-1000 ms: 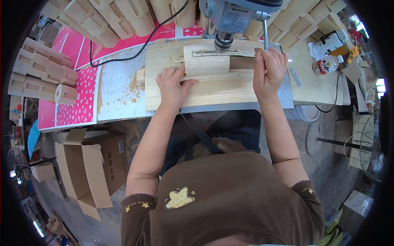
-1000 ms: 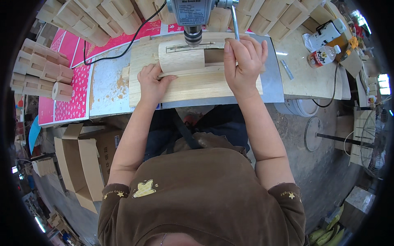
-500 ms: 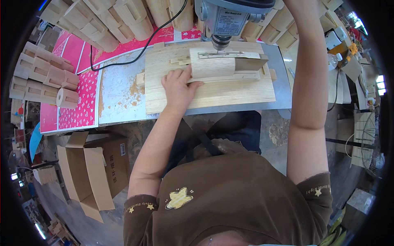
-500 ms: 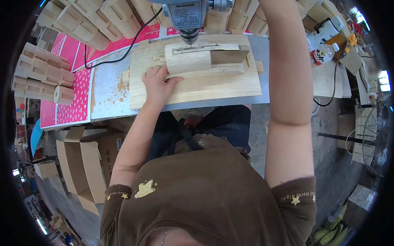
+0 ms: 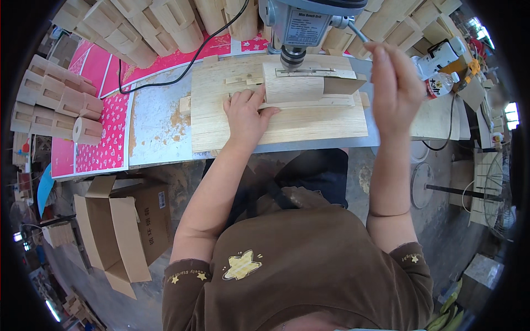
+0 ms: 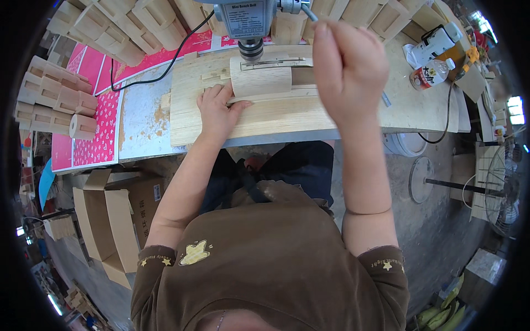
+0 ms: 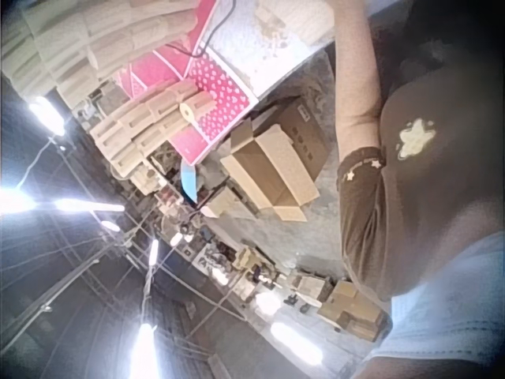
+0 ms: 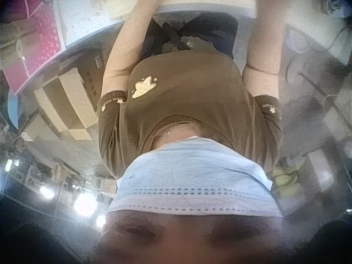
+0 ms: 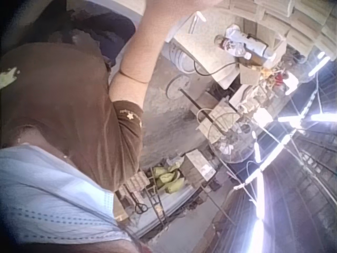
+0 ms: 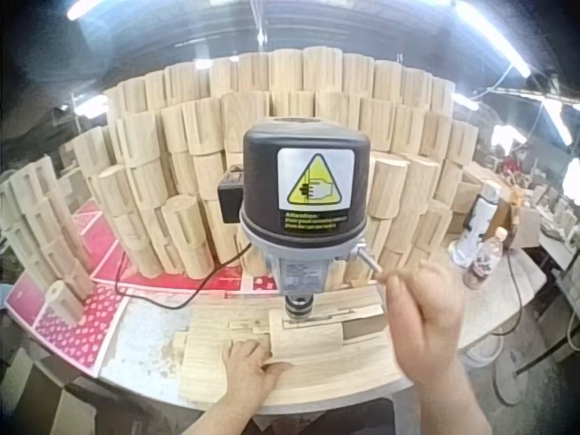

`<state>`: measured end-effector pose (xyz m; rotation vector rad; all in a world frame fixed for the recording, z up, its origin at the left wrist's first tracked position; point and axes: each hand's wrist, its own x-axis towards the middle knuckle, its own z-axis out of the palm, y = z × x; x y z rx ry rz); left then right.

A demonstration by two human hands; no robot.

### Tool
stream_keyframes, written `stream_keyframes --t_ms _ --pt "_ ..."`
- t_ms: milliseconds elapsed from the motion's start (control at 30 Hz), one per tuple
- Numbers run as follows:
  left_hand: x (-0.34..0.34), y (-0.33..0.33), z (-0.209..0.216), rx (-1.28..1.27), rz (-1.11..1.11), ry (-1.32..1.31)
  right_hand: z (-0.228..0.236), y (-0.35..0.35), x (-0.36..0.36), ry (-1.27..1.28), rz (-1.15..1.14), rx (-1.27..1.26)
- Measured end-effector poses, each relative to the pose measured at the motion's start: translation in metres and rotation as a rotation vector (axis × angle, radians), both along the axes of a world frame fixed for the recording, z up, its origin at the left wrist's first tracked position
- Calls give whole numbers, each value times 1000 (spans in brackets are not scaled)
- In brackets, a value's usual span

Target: Operating a bench drill press to drill or mill grooves into wooden cylindrical blocks.

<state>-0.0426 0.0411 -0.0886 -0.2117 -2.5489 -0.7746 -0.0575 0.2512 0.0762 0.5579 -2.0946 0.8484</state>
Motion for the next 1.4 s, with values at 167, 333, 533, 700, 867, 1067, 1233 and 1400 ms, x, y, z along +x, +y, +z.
stream_keyframes --t_ms 167,333,533,700,867,1067,1233,1400 --pt "-1 1 2 4 -6 2 -72 -5 -8 184 8 -46" --pt "0 3 2 -12 3 -10 -92 -6 -24 268 47 -76" --pt "1 0 -1 3 4 5 -38 6 -14 303 108 -14" --pt "-1 -2 1 34 -35 -2 59 4 -65 72 -75 -90" --pt "-7 3 3 148 -94 -2 59 8 -141 104 -114 -70" --pt "-9 -5 2 218 -90 13 -42 26 -72 -273 168 -119" --pt "-12 -16 7 202 -130 2 -96 42 -26 -228 16 469" --pt "13 -67 36 316 -224 -53 -95 46 -26 -298 43 467"
